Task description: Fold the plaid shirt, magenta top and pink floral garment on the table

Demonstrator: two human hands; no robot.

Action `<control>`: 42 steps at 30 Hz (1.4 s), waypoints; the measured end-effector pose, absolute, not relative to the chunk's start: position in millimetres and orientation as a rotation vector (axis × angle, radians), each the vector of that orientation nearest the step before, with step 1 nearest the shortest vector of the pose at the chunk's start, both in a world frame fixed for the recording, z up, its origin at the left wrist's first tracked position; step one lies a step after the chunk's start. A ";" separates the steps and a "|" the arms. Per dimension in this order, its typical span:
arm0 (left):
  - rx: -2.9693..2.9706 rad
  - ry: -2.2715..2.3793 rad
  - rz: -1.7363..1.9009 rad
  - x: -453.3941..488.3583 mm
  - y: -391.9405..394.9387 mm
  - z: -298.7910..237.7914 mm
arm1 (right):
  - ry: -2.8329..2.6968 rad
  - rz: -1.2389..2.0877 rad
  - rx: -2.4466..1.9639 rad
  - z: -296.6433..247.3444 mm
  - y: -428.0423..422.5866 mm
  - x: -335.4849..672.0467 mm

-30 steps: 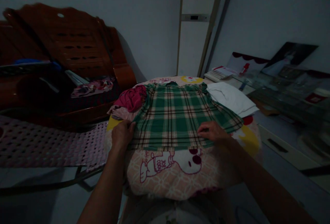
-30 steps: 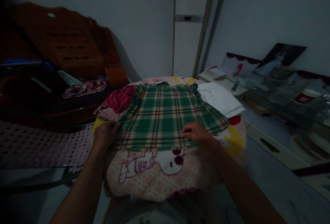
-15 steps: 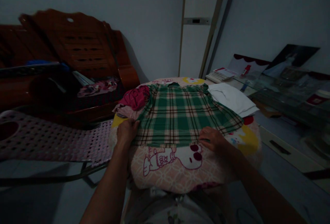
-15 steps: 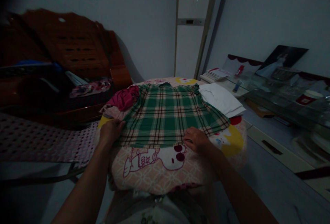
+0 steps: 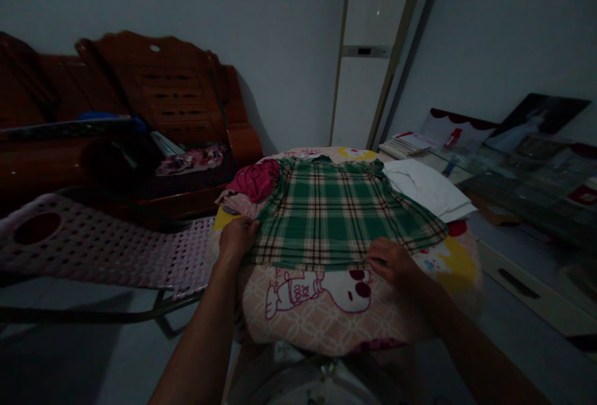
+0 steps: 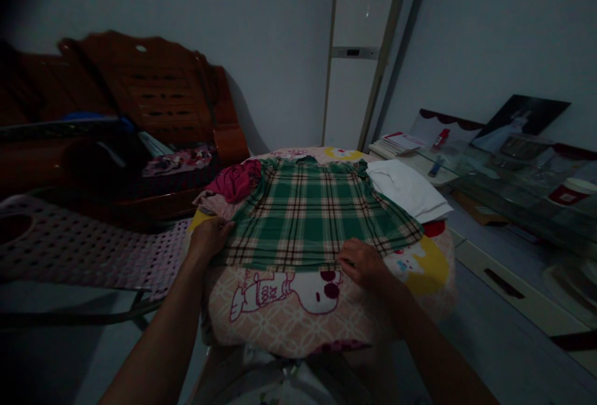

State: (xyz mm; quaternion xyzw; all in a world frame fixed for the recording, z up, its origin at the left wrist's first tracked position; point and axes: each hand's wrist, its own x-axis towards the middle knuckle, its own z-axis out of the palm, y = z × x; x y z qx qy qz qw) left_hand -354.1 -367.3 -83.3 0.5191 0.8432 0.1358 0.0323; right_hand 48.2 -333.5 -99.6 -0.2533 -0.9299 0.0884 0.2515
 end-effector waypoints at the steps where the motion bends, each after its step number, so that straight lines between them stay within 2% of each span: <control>1: 1.595 2.595 0.426 -355.2 -367.4 -83.8 | -2.514 0.269 -0.680 -98.5 -333.9 47.3; 11: 1.573 2.587 0.388 -365.1 -365.8 -85.2 | -2.581 0.450 -0.638 -89.9 -341.7 36.7; 22: 1.626 2.593 0.412 -368.8 -367.3 -92.1 | -2.462 0.767 -0.857 -64.7 -333.1 -8.2; 26: 1.656 2.548 0.428 -370.7 -367.2 -91.4 | -2.636 0.807 -0.790 -70.6 -328.7 -31.3; 31: 1.632 2.542 0.472 -372.9 -366.7 -93.6 | -2.626 1.167 -0.738 -71.3 -319.9 -44.5; 33: 1.620 2.529 0.508 -374.1 -367.0 -94.6 | -2.507 1.273 -0.761 -70.9 -318.0 -48.2; 38: 1.639 2.327 0.741 -373.6 -364.7 -87.4 | -2.542 1.303 -0.683 -79.7 -319.7 -58.0; 42: 1.737 2.075 0.938 -349.2 -351.2 -72.0 | -2.130 1.560 -0.862 -89.8 -314.2 -64.7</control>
